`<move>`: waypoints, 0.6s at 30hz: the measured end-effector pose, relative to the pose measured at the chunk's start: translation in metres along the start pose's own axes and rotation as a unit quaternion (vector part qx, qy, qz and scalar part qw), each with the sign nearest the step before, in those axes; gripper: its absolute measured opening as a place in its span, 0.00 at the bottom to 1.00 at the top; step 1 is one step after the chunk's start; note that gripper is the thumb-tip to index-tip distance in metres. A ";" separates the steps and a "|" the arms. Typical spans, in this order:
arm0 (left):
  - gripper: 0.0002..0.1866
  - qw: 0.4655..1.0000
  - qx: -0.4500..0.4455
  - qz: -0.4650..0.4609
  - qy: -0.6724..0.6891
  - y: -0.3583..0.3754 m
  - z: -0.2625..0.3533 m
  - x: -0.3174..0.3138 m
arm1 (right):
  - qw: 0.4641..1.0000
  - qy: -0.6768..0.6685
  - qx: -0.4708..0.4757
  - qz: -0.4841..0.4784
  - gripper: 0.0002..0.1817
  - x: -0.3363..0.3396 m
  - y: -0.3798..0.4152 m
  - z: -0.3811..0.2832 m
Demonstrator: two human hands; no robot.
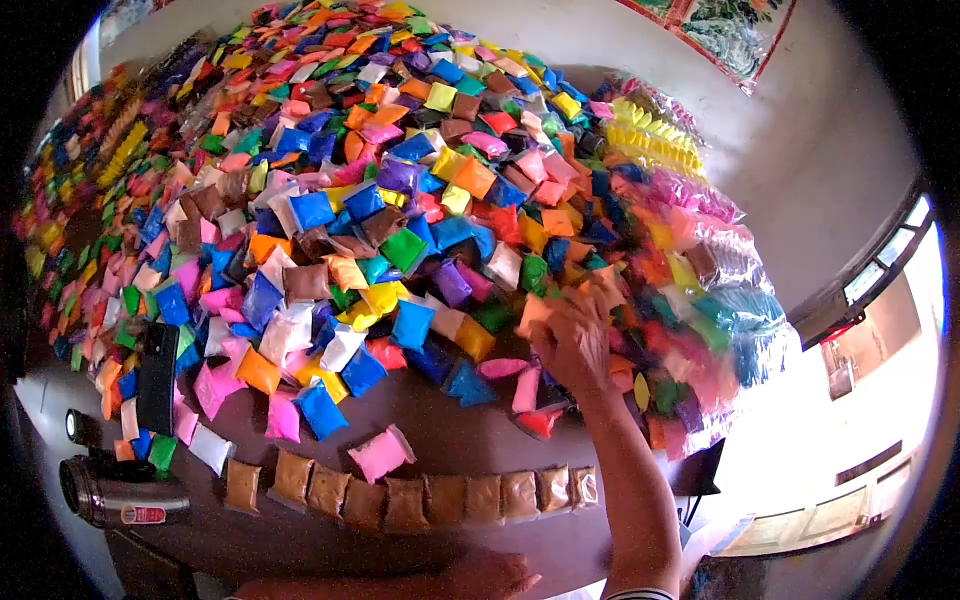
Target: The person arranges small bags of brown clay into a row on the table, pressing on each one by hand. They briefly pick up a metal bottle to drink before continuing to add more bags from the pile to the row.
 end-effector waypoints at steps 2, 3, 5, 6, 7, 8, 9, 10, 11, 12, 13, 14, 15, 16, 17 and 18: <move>0.21 0.999 0.022 -0.039 0.020 0.001 -0.005 -0.006 | 0.990 0.071 -0.108 -0.052 0.11 0.002 -0.013 0.012; 0.21 0.999 0.022 -0.038 0.019 0.002 -0.007 -0.007 | 0.990 0.072 -0.107 -0.051 0.11 0.001 -0.019 0.010; 0.22 0.999 -0.003 0.002 0.047 0.003 -0.007 -0.004 | 0.992 0.058 -0.108 -0.017 0.15 -0.003 -0.029 0.001; 0.22 0.999 -0.003 0.002 0.048 0.002 -0.007 -0.001 | 0.983 0.077 -0.138 -0.096 0.19 -0.011 -0.033 0.002; 0.22 0.998 0.013 0.009 0.064 0.002 -0.007 0.002 | 0.983 0.077 -0.138 -0.096 0.19 -0.014 -0.035 -0.005; 0.22 0.996 0.030 0.016 0.080 0.001 -0.009 0.006 | 0.976 0.090 -0.161 -0.113 0.20 -0.021 -0.036 -0.013; 0.22 0.996 0.031 0.016 0.080 0.003 -0.011 0.000 | 0.969 0.103 -0.184 -0.130 0.22 -0.028 -0.037 -0.020; 0.22 0.995 0.027 0.011 0.091 0.007 -0.014 -0.012 | 0.966 0.138 -0.183 -0.115 0.23 -0.036 -0.037 -0.026; 0.22 0.994 0.023 0.005 0.102 0.007 -0.015 -0.016 | 0.966 0.137 -0.184 -0.116 0.23 -0.045 -0.037 -0.029; 0.22 0.994 0.025 0.003 0.103 0.009 -0.015 -0.020 | 0.969 0.131 -0.191 -0.084 0.23 -0.050 -0.037 -0.031; 0.22 0.992 0.037 -0.003 0.118 0.010 -0.016 -0.023 | 0.971 0.127 -0.196 -0.051 0.23 -0.053 -0.037 -0.033; 0.22 0.990 0.048 -0.008 0.132 0.009 -0.016 -0.023 | 0.974 0.122 -0.189 -0.037 0.20 -0.055 -0.039 -0.034; 0.22 0.990 0.049 -0.009 0.132 0.007 -0.018 -0.020 | 0.974 0.122 -0.190 -0.037 0.20 -0.060 -0.040 -0.029; 0.20 0.983 0.036 -0.033 0.174 0.004 -0.019 -0.021 | 0.975 0.089 -0.200 -0.026 0.18 -0.066 -0.041 -0.021; 0.18 0.975 0.024 -0.056 0.216 0.003 -0.019 -0.021 | 0.976 0.057 -0.208 -0.016 0.16 -0.069 -0.043 -0.015; 0.18 0.974 0.025 -0.056 0.216 0.004 -0.017 -0.020 | 0.984 0.062 -0.166 0.033 0.12 -0.066 -0.044 -0.014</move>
Point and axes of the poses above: each hand's wrist, its own y-axis away from the middle knuckle, its own x-axis out of the back of the hand, z = x × y, the point moved 5 cm from there along -y, towards the middle knuckle, and after that the axes turned 12 degrees about -x, right-handed, at the moved point
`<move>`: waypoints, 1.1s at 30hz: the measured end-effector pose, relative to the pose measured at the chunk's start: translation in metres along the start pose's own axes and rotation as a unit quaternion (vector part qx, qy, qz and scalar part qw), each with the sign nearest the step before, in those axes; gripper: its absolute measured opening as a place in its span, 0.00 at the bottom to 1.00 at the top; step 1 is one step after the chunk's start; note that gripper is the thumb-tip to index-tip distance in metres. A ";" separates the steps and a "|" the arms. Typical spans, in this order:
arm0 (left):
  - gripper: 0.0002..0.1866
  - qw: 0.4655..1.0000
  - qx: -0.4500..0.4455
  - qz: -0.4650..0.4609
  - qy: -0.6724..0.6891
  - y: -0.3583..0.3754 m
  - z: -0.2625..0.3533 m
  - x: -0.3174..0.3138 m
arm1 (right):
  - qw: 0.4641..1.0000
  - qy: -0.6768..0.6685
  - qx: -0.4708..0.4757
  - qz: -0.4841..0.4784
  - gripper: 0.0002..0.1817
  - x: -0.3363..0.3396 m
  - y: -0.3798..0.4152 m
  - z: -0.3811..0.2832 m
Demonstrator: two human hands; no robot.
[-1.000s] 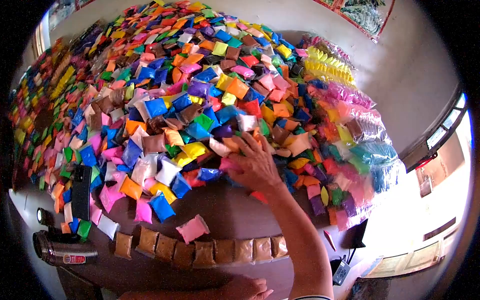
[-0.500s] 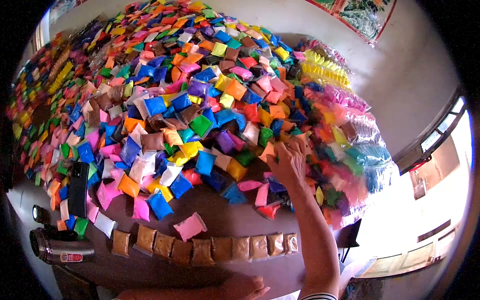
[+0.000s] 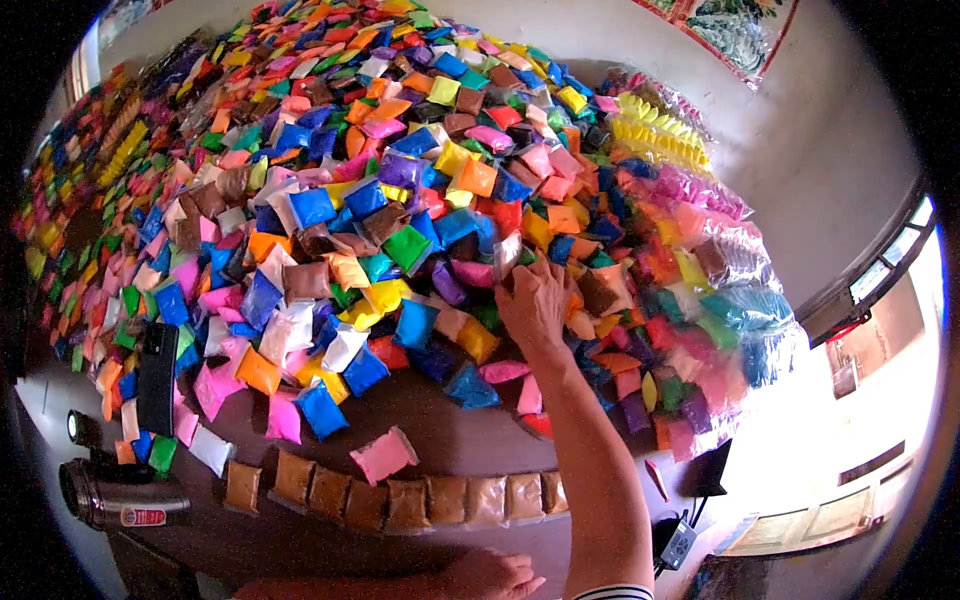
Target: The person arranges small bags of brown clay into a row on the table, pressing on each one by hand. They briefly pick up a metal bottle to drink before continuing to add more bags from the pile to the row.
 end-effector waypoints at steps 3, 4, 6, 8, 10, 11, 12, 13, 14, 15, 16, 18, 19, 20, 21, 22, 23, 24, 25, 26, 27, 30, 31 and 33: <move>0.21 0.993 -0.008 0.088 -0.080 0.001 0.015 0.013 | 0.973 -0.120 -0.089 -0.173 0.11 -0.001 -0.012 0.020; 0.21 0.993 -0.010 0.093 -0.069 0.000 0.018 0.017 | 0.968 -0.135 -0.079 -0.198 0.13 0.003 -0.014 0.022; 0.21 0.994 -0.012 0.095 -0.057 0.000 0.020 0.016 | 0.971 -0.061 -0.069 -0.220 0.14 0.008 -0.010 0.016; 0.20 0.988 -0.029 0.114 -0.096 0.002 0.018 0.014 | 0.981 0.039 -0.036 -0.187 0.20 0.006 -0.002 0.007; 0.20 0.989 -0.025 0.120 -0.083 0.001 0.020 0.018 | 0.988 0.058 -0.030 -0.143 0.19 0.001 0.004 -0.004; 0.19 0.989 -0.021 0.126 -0.070 0.002 0.020 0.020 | 0.992 0.077 -0.025 -0.100 0.19 0.000 0.006 -0.008; 0.19 0.989 -0.019 0.126 -0.070 0.003 0.018 0.018 | 0.994 0.060 -0.036 -0.085 0.20 -0.005 0.005 -0.008; 0.19 0.987 -0.035 0.133 -0.085 0.004 0.017 0.016 | 0.994 0.060 -0.036 -0.086 0.20 -0.011 0.004 -0.006; 0.19 0.983 -0.052 0.141 -0.102 0.004 0.018 0.016 | 0.994 0.045 -0.056 -0.088 0.21 -0.015 0.002 -0.005; 0.19 0.983 -0.051 0.142 -0.102 0.004 0.019 0.017 | 0.993 0.031 -0.075 -0.090 0.22 -0.017 0.001 -0.003; 0.19 0.985 -0.045 0.139 -0.096 0.004 0.019 0.019 | 0.998 0.028 -0.050 -0.040 0.19 -0.012 0.001 -0.003; 0.18 0.985 -0.037 0.138 -0.091 0.003 0.020 0.024 | 0.988 -0.046 -0.081 -0.121 0.15 -0.014 -0.011 0.010; 0.18 0.988 -0.033 0.123 -0.090 0.003 0.020 0.024 | 0.966 -0.118 -0.114 -0.200 0.11 -0.014 -0.015 0.010; 0.18 0.990 -0.030 0.106 -0.088 0.002 0.020 0.022 | 0.962 -0.150 -0.124 -0.189 0.11 -0.002 -0.019 0.008; 0.18 0.990 -0.032 0.106 -0.086 0.002 0.021 0.022 | 0.963 -0.148 -0.125 -0.189 0.11 0.004 -0.021 0.009; 0.18 0.991 -0.026 0.101 -0.084 0.001 0.020 0.020 | 0.947 -0.206 -0.157 -0.190 0.11 0.008 -0.024 0.014; 0.18 0.992 -0.020 0.096 -0.082 0.000 0.019 0.019 | 0.927 -0.264 -0.188 -0.190 0.12 0.013 -0.026 0.019; 0.18 0.992 -0.023 0.095 -0.081 0.000 0.016 0.015 | 0.870 -0.372 -0.212 -0.244 0.12 0.014 -0.025 0.019; 0.20 0.995 -0.017 0.087 -0.054 0.000 0.009 0.008 | 0.871 -0.370 -0.214 -0.242 0.12 0.017 -0.023 0.021; 0.21 0.996 -0.011 0.080 -0.027 0.000 0.006 0.006 | 0.810 -0.453 -0.254 -0.271 0.11 0.016 -0.019 0.023; 0.21 0.996 -0.014 0.080 -0.027 0.000 0.006 0.006 | 0.739 -0.530 -0.289 -0.297 0.12 0.016 -0.015 0.023; 0.21 0.998 -0.014 0.063 -0.028 0.000 0.008 0.009 | 0.698 -0.553 -0.351 -0.289 0.13 0.029 0.002 0.030; 0.21 0.998 0.013 0.033 -0.055 -0.001 0.008 0.010 | 0.674 -0.565 -0.382 -0.283 0.13 0.032 0.010 0.034; 0.22 0.996 0.034 -0.003 -0.079 0.001 0.002 0.003 | 0.650 -0.583 -0.372 -0.315 0.11 0.045 0.031 0.040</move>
Point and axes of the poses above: each hand's wrist, its own y-axis away from the middle knuckle, its own x-axis out of the back of the hand, z = x × y, the point moved 5 cm from there along -y, towards the middle knuckle, and after that the axes turned 12 degrees about -x, right-handed, at the moved point
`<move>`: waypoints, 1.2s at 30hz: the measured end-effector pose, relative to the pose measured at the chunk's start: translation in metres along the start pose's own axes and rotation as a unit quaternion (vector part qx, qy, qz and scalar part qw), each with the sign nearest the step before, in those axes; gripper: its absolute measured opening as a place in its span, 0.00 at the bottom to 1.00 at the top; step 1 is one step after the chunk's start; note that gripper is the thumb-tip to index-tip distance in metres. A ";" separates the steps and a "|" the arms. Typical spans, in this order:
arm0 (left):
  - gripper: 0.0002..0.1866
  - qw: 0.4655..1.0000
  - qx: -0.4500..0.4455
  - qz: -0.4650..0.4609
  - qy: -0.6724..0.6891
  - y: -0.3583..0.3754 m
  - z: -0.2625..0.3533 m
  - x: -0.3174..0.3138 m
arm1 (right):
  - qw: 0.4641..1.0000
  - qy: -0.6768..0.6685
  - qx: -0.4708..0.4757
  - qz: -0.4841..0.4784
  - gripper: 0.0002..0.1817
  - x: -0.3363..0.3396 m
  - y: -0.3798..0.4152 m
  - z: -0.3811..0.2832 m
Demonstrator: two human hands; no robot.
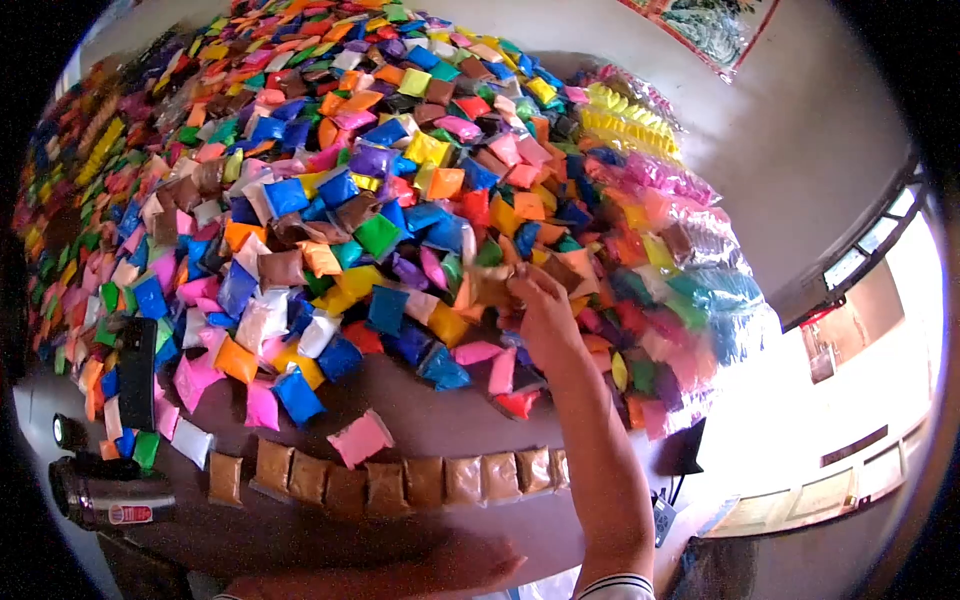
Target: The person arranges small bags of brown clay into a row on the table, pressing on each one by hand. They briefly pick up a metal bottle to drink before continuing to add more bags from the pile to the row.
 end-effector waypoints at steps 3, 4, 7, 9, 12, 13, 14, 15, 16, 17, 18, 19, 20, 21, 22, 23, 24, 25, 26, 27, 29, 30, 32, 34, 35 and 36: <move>0.23 0.995 -0.077 0.019 0.057 0.001 -0.012 -0.018 | 1.000 -0.008 -0.011 -0.014 0.10 0.010 0.052 0.018; 0.23 0.995 -0.091 0.025 0.017 0.001 -0.011 -0.020 | 0.998 -0.033 -0.010 -0.058 0.12 0.017 0.069 0.031; 0.22 0.997 -0.065 -0.029 -0.010 -0.005 -0.010 -0.016 | 0.995 -0.088 -0.009 -0.053 0.22 0.025 0.137 0.062; 0.21 0.995 -0.024 -0.093 -0.002 -0.010 -0.010 -0.002 | 0.996 -0.084 -0.012 -0.017 0.20 0.030 0.180 0.080; 0.14 0.992 -0.031 0.057 0.112 -0.007 0.000 0.038 | 0.992 -0.109 -0.057 0.022 0.14 0.051 0.229 0.122; 0.14 0.986 -0.055 0.068 0.139 -0.009 0.000 0.040 | 0.988 -0.142 -0.053 0.026 0.14 0.052 0.241 0.130; 0.15 0.980 -0.077 0.080 0.167 -0.011 0.002 0.039 | 0.983 -0.177 -0.050 0.030 0.14 0.050 0.253 0.136; 0.15 0.980 -0.074 0.073 0.172 -0.012 0.004 0.034 | 0.980 -0.178 -0.062 0.058 0.15 0.054 0.264 0.149; 0.15 0.974 -0.045 0.089 0.201 -0.012 0.002 0.033 | 0.976 -0.202 -0.084 0.012 0.11 0.053 0.274 0.159; 0.15 0.968 -0.014 0.105 0.228 -0.010 0.000 0.031 | 0.974 -0.205 -0.096 0.004 0.12 0.052 0.281 0.167; 0.16 0.959 0.017 0.121 0.255 -0.008 -0.003 0.030 | 0.972 -0.207 -0.107 -0.004 0.12 0.050 0.286 0.174; 0.16 0.960 0.022 0.116 0.256 -0.008 -0.003 0.027 | 0.971 -0.214 -0.110 -0.002 0.12 0.050 0.290 0.179; 0.16 0.966 0.018 0.112 0.233 -0.008 -0.003 0.026 | 0.969 -0.218 -0.113 -0.006 0.14 0.050 0.294 0.184; 0.16 0.972 0.013 0.109 0.209 -0.009 -0.004 0.025 | 0.968 -0.221 -0.114 -0.012 0.16 0.048 0.294 0.184; 0.16 0.972 0.015 0.104 0.208 -0.009 -0.006 0.023 | 0.967 -0.226 -0.114 -0.011 0.16 0.044 0.296 0.181; 0.17 0.978 -0.006 0.102 0.180 -0.010 -0.006 0.022 | 0.966 -0.230 -0.117 0.006 0.18 0.036 0.295 0.168; 0.18 0.983 -0.028 0.099 0.152 -0.010 -0.006 0.022 | 0.964 -0.235 -0.119 0.022 0.20 0.032 0.295 0.163; 0.18 0.984 -0.026 0.094 0.149 -0.009 -0.006 0.021 | 0.963 -0.240 -0.118 0.022 0.20 0.038 0.296 0.168; 0.18 0.984 -0.030 0.099 0.143 -0.009 -0.005 0.021 | 0.963 -0.233 -0.136 -0.016 0.22 0.044 0.296 0.176; 0.18 0.985 -0.035 0.104 0.136 -0.009 -0.004 0.022 | 0.961 -0.223 -0.152 -0.054 0.24 0.046 0.296 0.181; 0.18 0.984 -0.035 0.108 0.138 -0.009 -0.003 0.021 | 0.971 -0.188 -0.145 -0.037 0.24 0.045 0.294 0.185; 0.18 0.982 -0.036 0.115 0.142 -0.009 -0.002 0.021 | 0.979 -0.149 -0.138 -0.020 0.23 0.046 0.294 0.185; 0.17 0.983 -0.036 0.103 0.148 -0.011 -0.001 0.023 | 0.979 -0.169 -0.114 -0.015 0.22 0.046 0.294 0.190; 0.17 0.983 -0.035 0.091 0.154 -0.012 0.001 0.026 | 0.978 -0.188 -0.090 -0.013 0.22 0.043 0.294 0.190; 0.17 0.981 -0.022 0.076 0.177 -0.012 0.003 0.027 | 0.975 -0.210 -0.074 -0.015 0.20 0.041 0.294 0.188; 0.17 0.978 -0.010 0.061 0.199 -0.012 0.003 0.027 | 0.971 -0.232 -0.059 -0.018 0.19 0.038 0.294 0.186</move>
Point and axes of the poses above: each hand's wrist, its own y-axis away from the middle knuckle, its own x-axis out of the back of the hand, z = x × y, the point moved 5 cm from there along -y, towards the middle knuckle, and after that the axes turned 12 degrees about -x, right-handed, at the moved point
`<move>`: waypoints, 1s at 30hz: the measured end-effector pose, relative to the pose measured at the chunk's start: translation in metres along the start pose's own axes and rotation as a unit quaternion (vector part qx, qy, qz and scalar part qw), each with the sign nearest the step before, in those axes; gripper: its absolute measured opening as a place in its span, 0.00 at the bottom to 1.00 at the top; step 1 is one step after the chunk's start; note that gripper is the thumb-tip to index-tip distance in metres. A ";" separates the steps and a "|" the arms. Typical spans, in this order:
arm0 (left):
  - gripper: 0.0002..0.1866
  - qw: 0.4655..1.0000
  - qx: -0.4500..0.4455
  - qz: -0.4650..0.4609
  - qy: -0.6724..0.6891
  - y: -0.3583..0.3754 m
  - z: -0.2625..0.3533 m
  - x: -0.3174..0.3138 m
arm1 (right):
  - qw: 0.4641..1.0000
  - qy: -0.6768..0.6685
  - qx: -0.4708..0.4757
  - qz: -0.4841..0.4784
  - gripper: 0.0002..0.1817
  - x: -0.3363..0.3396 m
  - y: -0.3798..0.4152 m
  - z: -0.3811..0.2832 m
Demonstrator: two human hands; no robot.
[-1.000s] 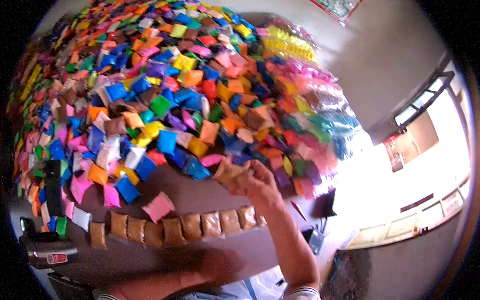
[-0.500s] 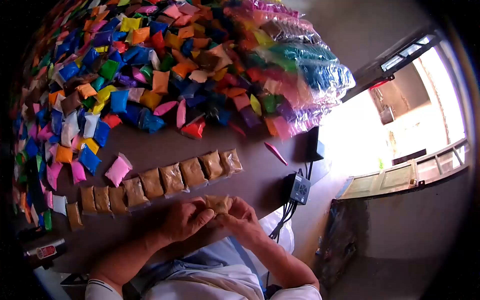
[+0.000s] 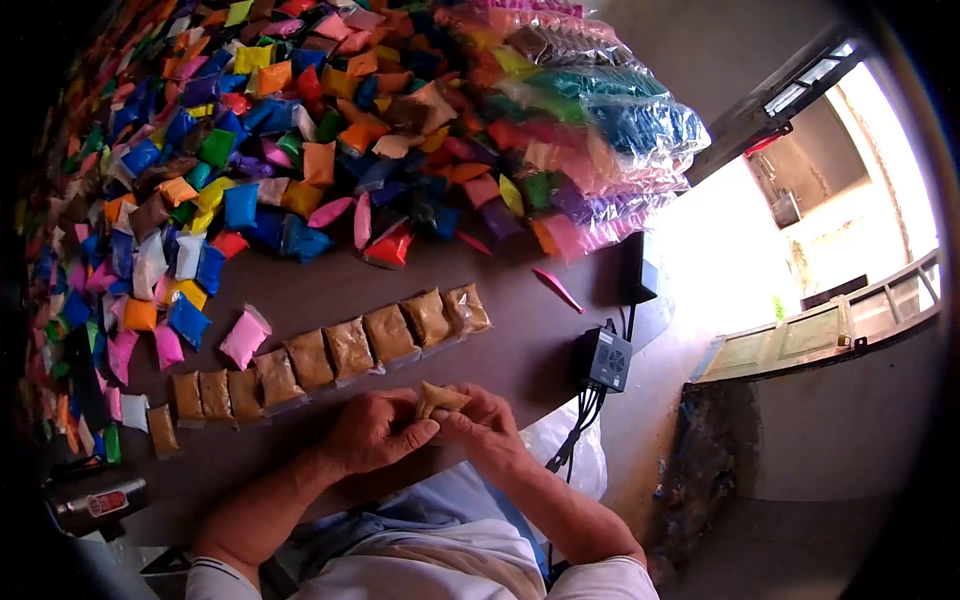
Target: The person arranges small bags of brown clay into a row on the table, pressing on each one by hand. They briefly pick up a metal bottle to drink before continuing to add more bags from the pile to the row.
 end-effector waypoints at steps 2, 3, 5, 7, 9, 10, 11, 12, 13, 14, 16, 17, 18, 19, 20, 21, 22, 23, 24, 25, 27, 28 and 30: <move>0.17 0.999 0.024 -0.002 0.033 0.001 -0.001 0.000 | 1.000 -0.002 -0.018 -0.013 0.18 0.001 -0.002 -0.002; 0.17 0.997 0.048 -0.002 0.068 0.002 -0.003 0.000 | 0.999 -0.002 -0.038 -0.024 0.18 0.000 -0.003 -0.002; 0.17 0.999 0.015 0.006 0.041 0.001 -0.005 -0.001 | 0.999 0.006 -0.034 -0.016 0.17 -0.007 -0.002 -0.009; 0.16 1.000 -0.014 0.012 0.015 0.004 -0.008 -0.002 | 0.999 0.013 -0.031 -0.007 0.17 -0.010 -0.003 -0.010; 0.17 0.998 -0.043 -0.008 -0.044 0.006 -0.008 -0.004 | 0.992 0.112 -0.010 0.062 0.16 -0.006 -0.006 -0.007; 0.17 0.998 -0.043 -0.008 -0.043 0.006 -0.006 -0.005 | 0.992 0.112 -0.009 0.062 0.16 -0.004 -0.007 -0.005; 0.16 0.997 -0.042 -0.005 -0.061 0.004 -0.002 -0.005 | 0.991 0.118 -0.008 0.060 0.15 -0.002 -0.009 -0.003; 0.16 0.996 -0.041 -0.001 -0.079 0.003 0.001 -0.004 | 0.990 0.125 -0.006 0.058 0.14 0.000 -0.011 -0.002; 0.16 0.996 -0.041 -0.001 -0.080 0.003 0.000 -0.004 | 0.991 0.125 -0.005 0.057 0.14 0.000 -0.013 0.000; 0.16 0.994 -0.055 -0.002 -0.092 0.003 0.000 -0.004 | 0.992 0.109 0.000 0.062 0.13 0.002 -0.014 0.002; 0.16 0.992 -0.070 -0.002 -0.105 0.002 0.000 -0.004 | 0.993 0.094 0.007 0.067 0.12 0.004 -0.016 0.004; 0.16 0.992 -0.073 0.003 -0.100 0.002 0.000 -0.003 | 0.994 0.088 0.005 0.059 0.13 0.005 -0.016 0.004; 0.16 0.993 -0.075 0.008 -0.094 0.002 -0.001 -0.003 | 0.995 0.082 0.003 0.052 0.14 0.004 -0.016 0.004; 0.16 0.993 -0.075 0.008 -0.094 0.003 -0.001 -0.003 | 0.995 0.081 0.003 0.052 0.14 0.001 -0.014 0.003; 0.16 0.993 -0.074 0.004 -0.096 0.003 -0.001 -0.004 | 0.995 0.077 0.018 0.064 0.15 -0.006 -0.011 -0.002; 0.17 0.993 -0.071 0.000 -0.097 0.003 -0.002 -0.004 | 0.994 0.074 0.032 0.076 0.16 -0.009 -0.008 -0.006; 0.17 0.993 -0.072 0.000 -0.097 0.004 -0.004 -0.006 | 0.994 0.073 0.033 0.077 0.16 -0.003 -0.007 -0.004; 0.17 0.995 -0.040 0.005 -0.091 0.006 -0.010 -0.007 | 0.991 0.091 0.034 0.091 0.17 0.006 -0.006 -0.001; 0.18 0.996 -0.008 0.011 -0.084 0.008 -0.015 -0.007 | 0.988 0.109 0.034 0.105 0.17 0.013 -0.005 0.001; 0.18 0.996 -0.008 0.010 -0.085 0.008 -0.016 -0.007 | 0.988 0.108 0.035 0.105 0.17 0.017 -0.003 0.001; 0.19 0.993 -0.034 -0.007 -0.112 0.007 -0.014 -0.008 | 0.985 0.136 -0.010 0.108 0.18 0.017 -0.002 0.001; 0.19 0.993 -0.034 -0.009 -0.113 0.007 -0.014 -0.009 | 0.985 0.134 -0.010 0.108 0.18 0.017 -0.003 0.002; 0.20 0.991 -0.056 -0.003 -0.118 0.007 -0.011 -0.009 | 0.986 0.127 0.003 0.107 0.18 0.016 -0.005 0.003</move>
Point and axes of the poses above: each hand's wrist, its own y-axis away from the middle knuckle, its own x-axis out of the back of the hand, z = x × y, the point moved 5 cm from there along -y, towards the middle knuckle, and after that the axes turned 12 degrees about -x, right-handed, at the moved point
